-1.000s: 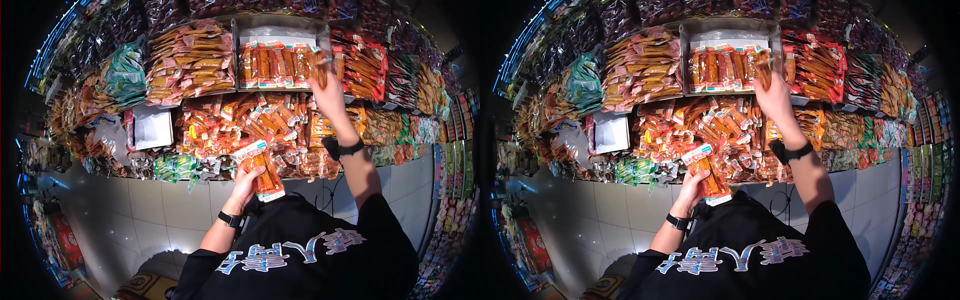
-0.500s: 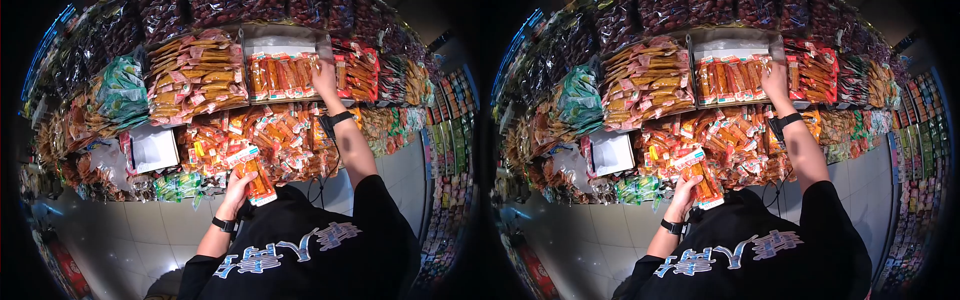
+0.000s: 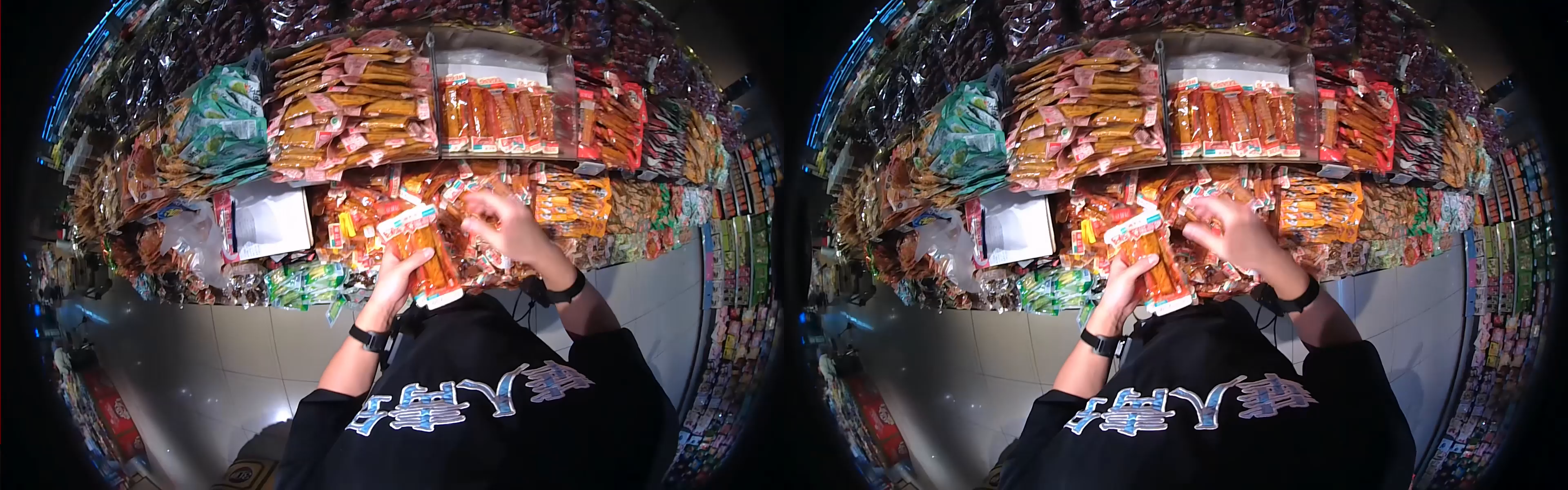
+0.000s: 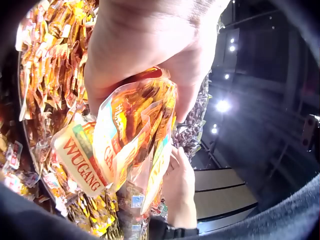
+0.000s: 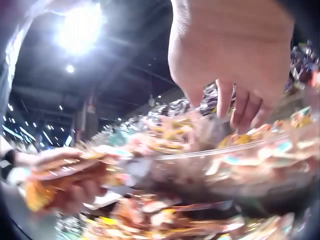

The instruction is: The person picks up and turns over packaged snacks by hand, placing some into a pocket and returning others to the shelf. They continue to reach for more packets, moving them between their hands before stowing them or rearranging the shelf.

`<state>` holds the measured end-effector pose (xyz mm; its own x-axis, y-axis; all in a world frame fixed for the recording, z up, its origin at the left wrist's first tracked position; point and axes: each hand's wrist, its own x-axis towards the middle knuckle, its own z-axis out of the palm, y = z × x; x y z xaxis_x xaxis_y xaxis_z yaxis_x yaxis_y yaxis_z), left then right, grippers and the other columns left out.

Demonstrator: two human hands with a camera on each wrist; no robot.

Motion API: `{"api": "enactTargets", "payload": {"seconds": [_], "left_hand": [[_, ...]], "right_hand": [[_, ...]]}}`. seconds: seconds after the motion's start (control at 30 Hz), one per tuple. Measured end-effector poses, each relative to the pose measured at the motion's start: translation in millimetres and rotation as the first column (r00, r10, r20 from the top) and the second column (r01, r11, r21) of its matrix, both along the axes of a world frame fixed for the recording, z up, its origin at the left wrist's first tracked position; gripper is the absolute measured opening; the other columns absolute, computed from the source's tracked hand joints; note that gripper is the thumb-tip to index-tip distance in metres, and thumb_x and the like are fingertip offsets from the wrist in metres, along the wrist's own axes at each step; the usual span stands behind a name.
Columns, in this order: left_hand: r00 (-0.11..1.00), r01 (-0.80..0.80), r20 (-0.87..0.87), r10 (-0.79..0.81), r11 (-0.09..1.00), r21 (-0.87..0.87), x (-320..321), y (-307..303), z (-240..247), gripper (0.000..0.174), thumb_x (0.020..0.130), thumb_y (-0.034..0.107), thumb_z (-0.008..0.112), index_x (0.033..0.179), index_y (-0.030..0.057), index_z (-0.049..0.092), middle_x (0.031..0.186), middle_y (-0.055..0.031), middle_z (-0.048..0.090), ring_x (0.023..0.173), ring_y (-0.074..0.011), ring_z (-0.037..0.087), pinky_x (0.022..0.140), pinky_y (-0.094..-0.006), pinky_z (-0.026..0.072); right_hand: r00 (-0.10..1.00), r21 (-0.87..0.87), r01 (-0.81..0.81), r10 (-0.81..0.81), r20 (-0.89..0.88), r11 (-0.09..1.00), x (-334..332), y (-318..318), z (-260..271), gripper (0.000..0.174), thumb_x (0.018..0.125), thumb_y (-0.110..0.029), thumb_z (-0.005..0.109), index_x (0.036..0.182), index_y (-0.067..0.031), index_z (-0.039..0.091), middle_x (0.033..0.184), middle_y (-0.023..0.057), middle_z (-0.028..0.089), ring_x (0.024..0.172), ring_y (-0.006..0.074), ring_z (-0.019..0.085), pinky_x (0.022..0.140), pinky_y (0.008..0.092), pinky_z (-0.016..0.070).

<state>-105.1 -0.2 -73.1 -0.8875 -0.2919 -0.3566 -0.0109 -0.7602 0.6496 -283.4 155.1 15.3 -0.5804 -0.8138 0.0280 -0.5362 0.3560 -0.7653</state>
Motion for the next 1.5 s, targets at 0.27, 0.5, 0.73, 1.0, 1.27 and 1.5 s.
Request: {"api": "enactTargets", "payload": {"seconds": [0.27,0.5,0.73,1.0,1.27,1.5], "left_hand": [[0.997,0.012,-0.076,-0.015,0.999,-0.036,-23,3,18,0.043,0.092,-0.001,0.063,0.132,0.0005,0.05,0.125,-0.0105,0.062,0.112,-0.0213,0.063,0.097,-0.038,0.0534],[0.998,-0.034,-0.047,0.03,0.996,-0.085,-26,10,14,0.037,0.091,-0.004,0.062,0.127,-0.0007,0.053,0.121,-0.0113,0.065,0.106,-0.0212,0.066,0.093,-0.0356,0.0555],[0.999,-0.051,-0.027,0.047,0.981,-0.188,-21,9,14,0.031,0.095,-0.001,0.058,0.126,0.0011,0.054,0.119,-0.0107,0.065,0.106,-0.0207,0.066,0.091,-0.0361,0.0562],[0.994,-0.103,0.018,0.106,0.986,-0.131,-5,8,4,0.029,0.094,0.0,0.059,0.123,0.0008,0.056,0.114,-0.0096,0.067,0.1,-0.0193,0.067,0.09,-0.0362,0.0561],[0.993,-0.112,0.02,0.116,0.985,-0.132,2,13,-1,0.029,0.093,-0.001,0.06,0.122,-0.0007,0.057,0.111,-0.0095,0.067,0.097,-0.0203,0.068,0.088,-0.0375,0.0574],[0.997,-0.07,0.039,0.069,0.997,0.028,5,11,1,0.034,0.094,0.002,0.06,0.126,0.0019,0.051,0.116,-0.0081,0.062,0.106,-0.0192,0.062,0.094,-0.0363,0.0523]], "right_hand": [[0.993,-0.051,0.064,-0.058,0.1,0.997,47,-6,-23,0.052,0.082,-0.03,0.076,0.117,0.0012,0.054,0.095,0.0231,0.069,0.09,0.0411,0.068,0.078,0.0455,0.0539],[0.938,-0.21,0.214,-0.141,0.316,0.954,42,5,-58,0.04,0.083,-0.019,0.075,0.114,0.0007,0.059,0.102,0.0204,0.07,0.097,0.035,0.069,0.084,0.0412,0.0537],[0.97,-0.071,0.177,-0.162,0.181,0.982,41,-2,-34,0.041,0.088,-0.006,0.072,0.124,0.0028,0.054,0.114,0.0114,0.066,0.105,0.0126,0.061,0.092,0.0314,0.05],[0.911,-0.423,0.403,-0.398,0.105,0.812,-116,12,0,0.027,0.09,-0.007,0.067,0.113,0.0025,0.057,0.107,0.0108,0.069,0.098,0.016,0.066,0.085,0.0321,0.0516],[0.549,-0.109,0.416,-0.345,-0.761,0.903,-170,27,-25,0.055,0.091,-0.024,0.063,0.136,0.0037,0.049,0.145,0.0288,0.041,0.131,0.0443,0.043,0.11,0.0482,0.035],[0.699,0.188,0.505,-0.271,-0.662,0.842,-161,21,-55,0.068,0.102,-0.045,0.042,0.151,0.0013,0.03,0.156,0.0324,0.022,0.146,0.0441,0.021,0.119,0.0472,0.0244]]}}
